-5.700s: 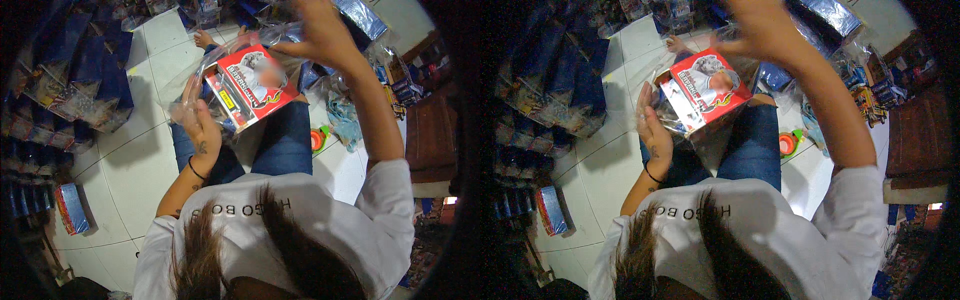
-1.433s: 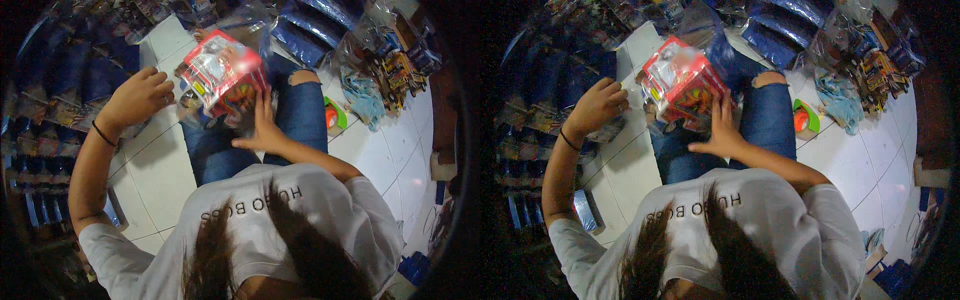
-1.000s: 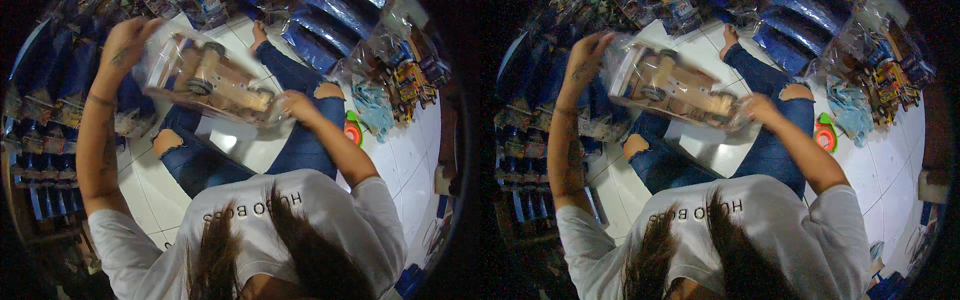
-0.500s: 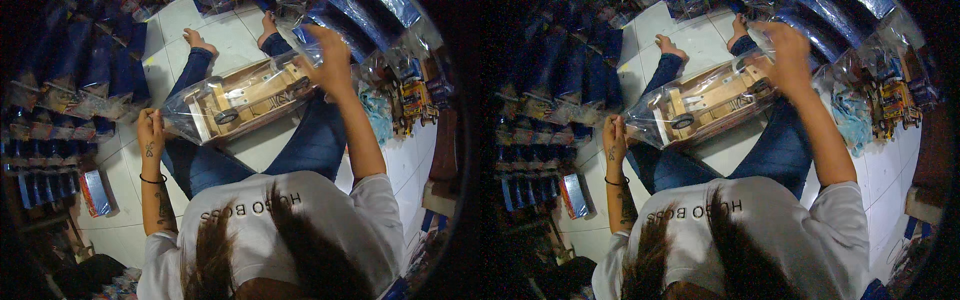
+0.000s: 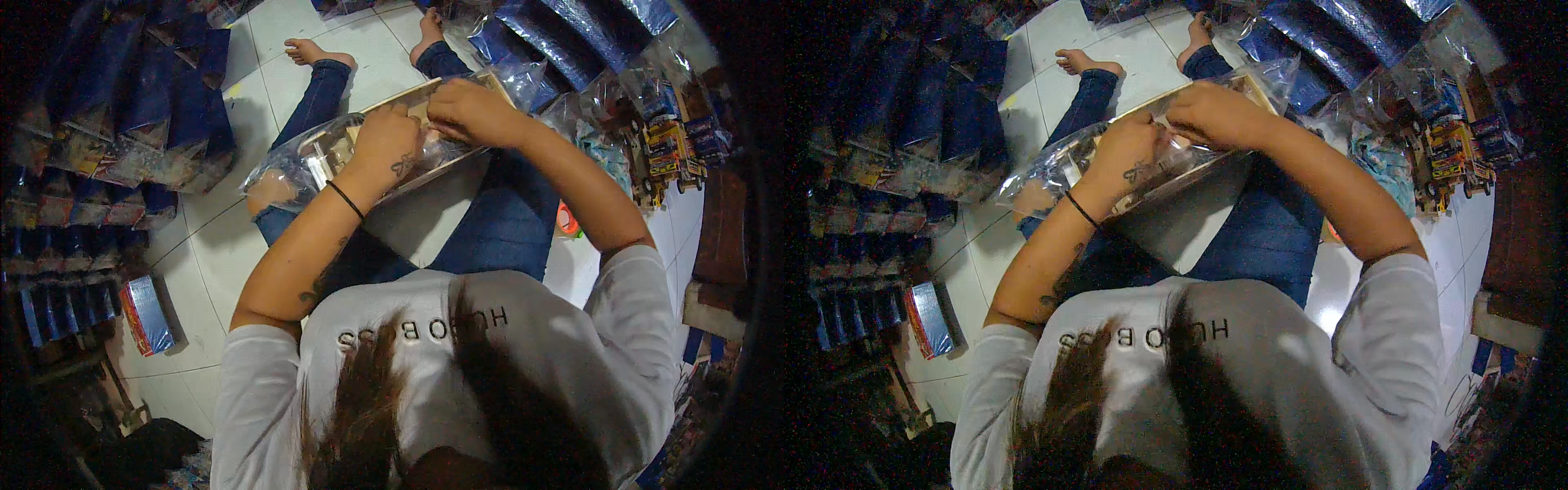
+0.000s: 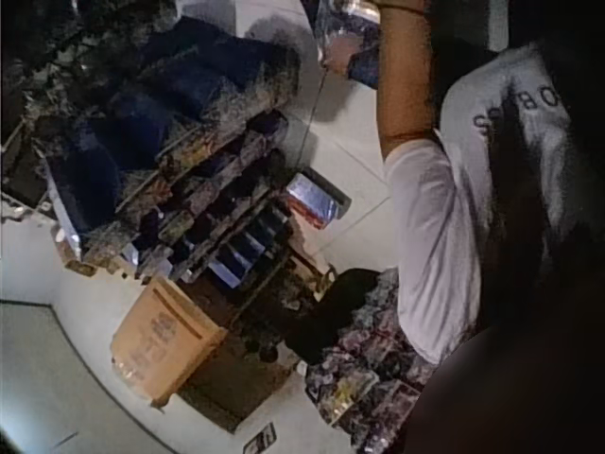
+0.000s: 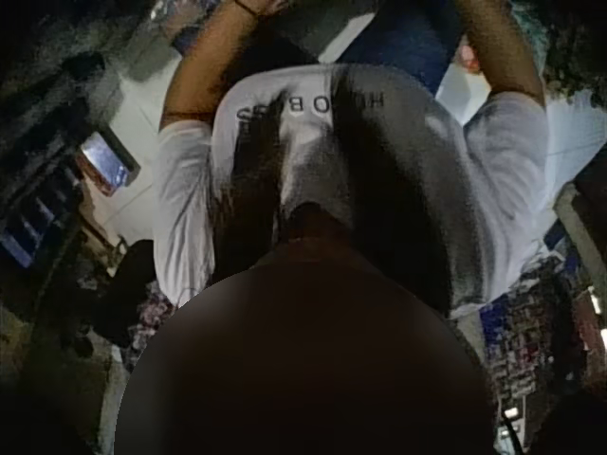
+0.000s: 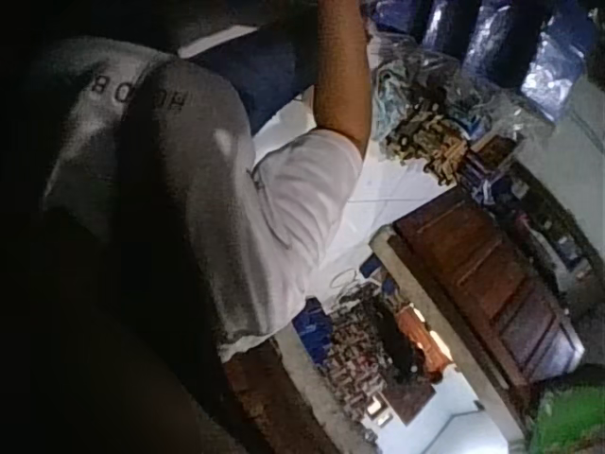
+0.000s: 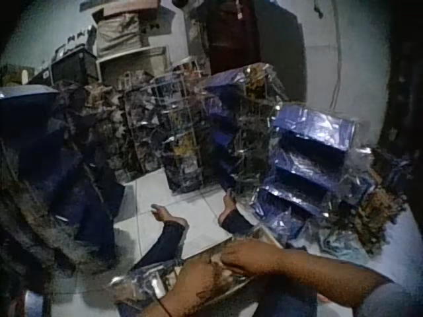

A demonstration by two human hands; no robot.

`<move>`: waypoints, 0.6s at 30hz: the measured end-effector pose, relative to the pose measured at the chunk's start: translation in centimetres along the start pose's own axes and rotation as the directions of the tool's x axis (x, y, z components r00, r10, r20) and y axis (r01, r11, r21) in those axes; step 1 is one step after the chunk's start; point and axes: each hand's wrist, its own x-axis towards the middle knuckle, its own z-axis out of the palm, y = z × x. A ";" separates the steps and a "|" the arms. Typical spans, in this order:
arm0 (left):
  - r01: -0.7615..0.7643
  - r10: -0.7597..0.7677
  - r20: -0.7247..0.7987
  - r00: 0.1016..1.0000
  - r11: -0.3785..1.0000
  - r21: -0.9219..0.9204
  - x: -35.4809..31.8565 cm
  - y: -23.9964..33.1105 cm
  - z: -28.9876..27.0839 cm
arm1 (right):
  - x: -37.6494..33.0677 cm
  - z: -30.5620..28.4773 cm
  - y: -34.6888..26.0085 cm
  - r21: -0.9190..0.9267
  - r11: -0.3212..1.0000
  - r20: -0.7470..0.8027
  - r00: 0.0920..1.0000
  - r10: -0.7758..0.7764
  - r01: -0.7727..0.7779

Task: The person sits on the floor and repeatedly wraps wooden toy trucks in clear plastic bags. They use a tape dispenser to seal the bags and place the finished packages on the floor.

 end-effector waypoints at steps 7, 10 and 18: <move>-0.038 0.030 -0.237 0.971 0.999 -0.031 0.0 -0.7 1.8 | 1.6 3.0 1.8 0.225 0.927 0.166 0.949 0.268 -0.301; -0.024 0.048 -0.061 0.997 0.941 0.337 0.6 -0.1 2.4 | 1.7 3.4 2.9 0.271 0.912 0.190 0.946 0.262 -0.306; -0.106 0.092 0.065 0.994 0.965 0.242 2.5 -2.8 1.8 | -24.1 3.9 -4.9 0.207 0.001 -0.619 -0.131 0.774 -0.978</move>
